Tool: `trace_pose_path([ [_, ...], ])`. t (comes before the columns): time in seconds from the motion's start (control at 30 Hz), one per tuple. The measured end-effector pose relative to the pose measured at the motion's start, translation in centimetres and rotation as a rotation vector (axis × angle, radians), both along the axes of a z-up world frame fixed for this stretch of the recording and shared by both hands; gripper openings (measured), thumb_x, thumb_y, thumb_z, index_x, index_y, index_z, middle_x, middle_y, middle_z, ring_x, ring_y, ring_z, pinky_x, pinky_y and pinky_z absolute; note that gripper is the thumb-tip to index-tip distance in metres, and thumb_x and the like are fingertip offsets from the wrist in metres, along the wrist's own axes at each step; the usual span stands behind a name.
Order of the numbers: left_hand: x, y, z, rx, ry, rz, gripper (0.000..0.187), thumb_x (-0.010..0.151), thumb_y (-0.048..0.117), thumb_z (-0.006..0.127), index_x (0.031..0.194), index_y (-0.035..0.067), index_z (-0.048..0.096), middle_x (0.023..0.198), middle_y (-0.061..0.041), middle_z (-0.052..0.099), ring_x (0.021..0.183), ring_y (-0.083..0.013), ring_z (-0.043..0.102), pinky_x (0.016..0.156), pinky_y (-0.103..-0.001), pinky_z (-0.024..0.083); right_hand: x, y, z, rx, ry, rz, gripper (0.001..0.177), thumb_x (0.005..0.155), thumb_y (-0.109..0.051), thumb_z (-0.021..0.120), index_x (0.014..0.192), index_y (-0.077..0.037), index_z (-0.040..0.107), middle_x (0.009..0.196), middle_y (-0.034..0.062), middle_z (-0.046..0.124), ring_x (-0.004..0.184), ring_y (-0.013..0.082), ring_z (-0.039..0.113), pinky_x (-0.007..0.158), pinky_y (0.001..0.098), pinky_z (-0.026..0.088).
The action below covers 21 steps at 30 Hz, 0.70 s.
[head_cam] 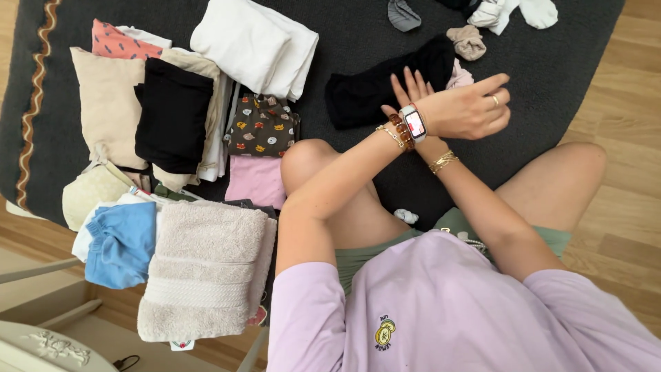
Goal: Folding various items of laundry and organizing them into neat piles.
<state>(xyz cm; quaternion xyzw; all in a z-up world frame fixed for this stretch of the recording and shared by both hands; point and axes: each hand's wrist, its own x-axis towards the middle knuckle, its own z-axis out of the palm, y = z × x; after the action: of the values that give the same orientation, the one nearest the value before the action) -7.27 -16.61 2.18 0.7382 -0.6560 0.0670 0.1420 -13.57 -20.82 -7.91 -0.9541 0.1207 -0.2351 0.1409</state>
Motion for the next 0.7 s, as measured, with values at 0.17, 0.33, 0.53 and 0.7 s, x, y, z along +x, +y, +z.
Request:
trace_pose_path([
  [0.17, 0.4, -0.3, -0.8, 0.102, 0.018, 0.005, 0.012, 0.099, 0.021, 0.064, 0.106, 0.014, 0.072, 0.111, -0.009, 0.071, 0.113, -0.0287, 0.065, 0.104, -0.046, 0.049, 2.3, 1.2, -1.0, -0.100, 0.142, -0.058, 0.068, 0.106, -0.054, 0.055, 0.162, -0.019, 0.043, 0.168, 0.0152, 0.035, 0.152, 0.0385, 0.031, 0.115, 0.0688, 0.025],
  [0.33, 2.3, -0.9, -1.5, 0.190, 0.030, 0.012, 0.011, 0.101, 0.022, 0.064, 0.106, 0.015, 0.072, 0.110, -0.009, 0.072, 0.112, -0.0283, 0.066, 0.102, -0.044, 0.052, 2.5, 0.2, -2.8, -0.241, 0.077, -0.037, 0.064, 0.106, -0.052, 0.057, 0.159, -0.017, 0.048, 0.165, 0.0145, 0.039, 0.150, 0.0388, 0.033, 0.114, 0.0702, 0.026],
  [0.53, 10.4, 0.6, -5.6, -0.218, 0.399, 0.177, 0.038, 0.085, 0.028, 0.076, 0.118, 0.012, 0.068, 0.114, -0.008, 0.073, 0.109, -0.0316, 0.066, 0.094, -0.043, 0.054, -1.9, -0.1, -1.0, 0.559, -0.157, -0.053, 0.021, 0.107, -0.022, 0.059, 0.120, -0.007, 0.067, 0.119, 0.0132, 0.071, 0.112, 0.0313, 0.068, 0.097, 0.0478, 0.055],
  [0.7, 11.1, -0.4, -7.5, 0.232, 0.423, 0.319, 0.083, 0.059, 0.039, 0.090, 0.130, 0.011, 0.059, 0.129, -0.010, 0.063, 0.115, -0.0344, 0.060, 0.092, -0.050, 0.048, -4.8, -0.3, -1.0, 1.524, -0.074, -0.455, 0.025, 0.105, -0.018, 0.053, 0.110, 0.001, 0.069, 0.097, 0.0148, 0.075, 0.088, 0.0328, 0.070, 0.070, 0.0407, 0.051],
])
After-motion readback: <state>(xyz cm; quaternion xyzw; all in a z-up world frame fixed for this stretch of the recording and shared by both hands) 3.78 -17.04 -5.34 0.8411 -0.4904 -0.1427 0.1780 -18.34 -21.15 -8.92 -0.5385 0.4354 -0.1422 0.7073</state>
